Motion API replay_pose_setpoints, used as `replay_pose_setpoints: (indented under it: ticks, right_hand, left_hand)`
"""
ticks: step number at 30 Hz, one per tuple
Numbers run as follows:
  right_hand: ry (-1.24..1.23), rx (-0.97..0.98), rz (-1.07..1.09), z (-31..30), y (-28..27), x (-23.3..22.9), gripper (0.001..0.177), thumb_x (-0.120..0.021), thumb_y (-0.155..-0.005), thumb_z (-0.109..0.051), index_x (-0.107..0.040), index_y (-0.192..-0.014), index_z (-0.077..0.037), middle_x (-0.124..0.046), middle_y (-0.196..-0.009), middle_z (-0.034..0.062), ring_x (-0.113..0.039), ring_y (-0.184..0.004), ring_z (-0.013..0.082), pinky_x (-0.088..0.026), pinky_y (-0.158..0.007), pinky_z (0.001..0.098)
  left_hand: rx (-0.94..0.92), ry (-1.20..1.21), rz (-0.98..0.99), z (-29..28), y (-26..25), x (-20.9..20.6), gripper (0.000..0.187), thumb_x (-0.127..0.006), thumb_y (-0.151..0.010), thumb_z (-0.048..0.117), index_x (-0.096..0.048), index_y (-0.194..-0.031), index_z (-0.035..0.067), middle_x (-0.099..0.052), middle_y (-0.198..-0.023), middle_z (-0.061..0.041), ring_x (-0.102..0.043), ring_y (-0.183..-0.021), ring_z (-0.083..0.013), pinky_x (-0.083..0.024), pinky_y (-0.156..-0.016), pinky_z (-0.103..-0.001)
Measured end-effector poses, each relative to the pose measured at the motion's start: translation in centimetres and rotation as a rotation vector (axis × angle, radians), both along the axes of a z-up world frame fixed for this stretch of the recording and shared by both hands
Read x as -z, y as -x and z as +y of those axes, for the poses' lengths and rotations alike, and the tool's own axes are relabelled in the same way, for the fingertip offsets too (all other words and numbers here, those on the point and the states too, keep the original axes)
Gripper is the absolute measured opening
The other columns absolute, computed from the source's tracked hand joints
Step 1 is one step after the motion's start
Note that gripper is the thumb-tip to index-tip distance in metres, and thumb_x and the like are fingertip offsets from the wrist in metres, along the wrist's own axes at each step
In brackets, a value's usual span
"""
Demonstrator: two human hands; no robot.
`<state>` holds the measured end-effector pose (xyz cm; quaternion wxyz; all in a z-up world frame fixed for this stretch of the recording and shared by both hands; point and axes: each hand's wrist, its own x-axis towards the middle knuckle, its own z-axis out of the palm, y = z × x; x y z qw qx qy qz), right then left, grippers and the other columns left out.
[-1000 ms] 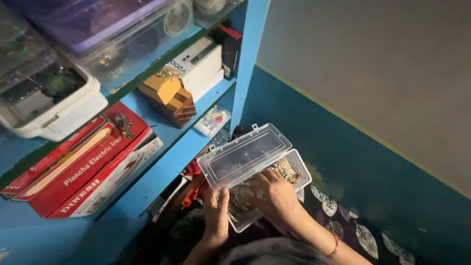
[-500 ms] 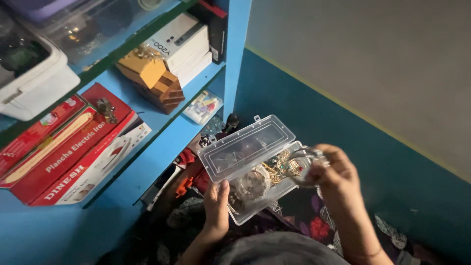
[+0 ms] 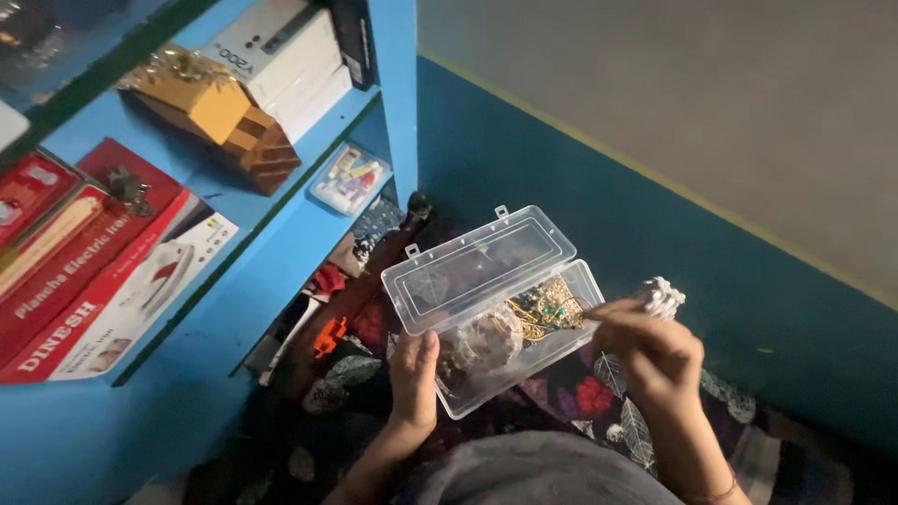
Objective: The person sorts various items of gold-colored jewelry by removing them from a plastic bag and placing them into separate compartments of a clear plastic organizer box.
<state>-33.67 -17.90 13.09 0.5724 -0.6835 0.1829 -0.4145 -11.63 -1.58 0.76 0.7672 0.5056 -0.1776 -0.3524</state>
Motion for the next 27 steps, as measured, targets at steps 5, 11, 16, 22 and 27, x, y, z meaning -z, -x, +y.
replay_pose_setpoints:
  ticks: [5,11,16,22,27]
  right_hand:
    - [0.547,-0.112,0.437,0.2,0.1,-2.4,0.029,-0.070,-0.082,0.002,-0.075,-0.108,-0.009,-0.078,-0.108,0.0113,-0.076,-0.085,0.0186,-0.062,-0.070,0.0291]
    - [0.794,-0.433,0.507,0.7,-0.6,-1.4,0.033,-0.074,-0.078,-0.007,-0.077,-0.111,-0.011,-0.078,-0.102,0.0102,-0.072,-0.084,0.0244,-0.059,-0.072,0.0347]
    - [0.910,-0.606,0.550,0.3,-0.5,-0.3,0.028,-0.070,-0.080,-0.014,-0.076,-0.107,-0.010,-0.068,-0.081,0.0083,-0.068,-0.083,0.0267,-0.056,-0.076,0.0405]
    - [1.103,-0.623,0.821,0.2,1.7,-0.1,0.017,-0.067,-0.080,-0.015,-0.074,-0.095,-0.014,-0.063,-0.083,0.0117,-0.066,-0.080,0.0276,-0.055,-0.063,0.0406]
    - [1.126,-0.598,0.715,0.5,4.6,1.3,0.028,-0.063,-0.073,-0.007,-0.077,-0.096,-0.016,-0.065,-0.084,0.0120,-0.065,-0.084,0.0284,-0.055,-0.065,0.0386]
  left_hand:
    - [0.049,-0.105,-0.041,-0.2,2.3,-0.3,0.046,-0.058,-0.101,0.038,-0.062,-0.130,0.003,-0.069,-0.122,-0.010,-0.061,-0.111,-0.0181,-0.047,-0.099,-0.035]
    - [0.077,-0.112,-0.131,-0.8,5.7,-1.3,0.046,-0.057,-0.102,0.038,-0.062,-0.129,0.001,-0.069,-0.124,-0.011,-0.062,-0.114,-0.0180,-0.046,-0.102,-0.033]
    - [0.085,-0.169,-0.148,-1.3,8.4,-1.9,0.046,-0.057,-0.101,0.037,-0.062,-0.130,0.001,-0.067,-0.125,-0.010,-0.060,-0.114,-0.0174,-0.046,-0.100,-0.033]
    - [0.049,-0.110,-0.141,-2.6,11.8,-1.0,0.043,-0.057,-0.103,0.034,-0.061,-0.129,0.001,-0.067,-0.125,-0.011,-0.061,-0.116,-0.0189,-0.046,-0.102,-0.035]
    - [0.049,0.012,-0.168,-3.2,14.8,-0.6,0.038,-0.055,-0.104,0.028,-0.059,-0.130,0.001,-0.066,-0.129,-0.012,-0.060,-0.123,-0.0206,-0.045,-0.108,-0.036]
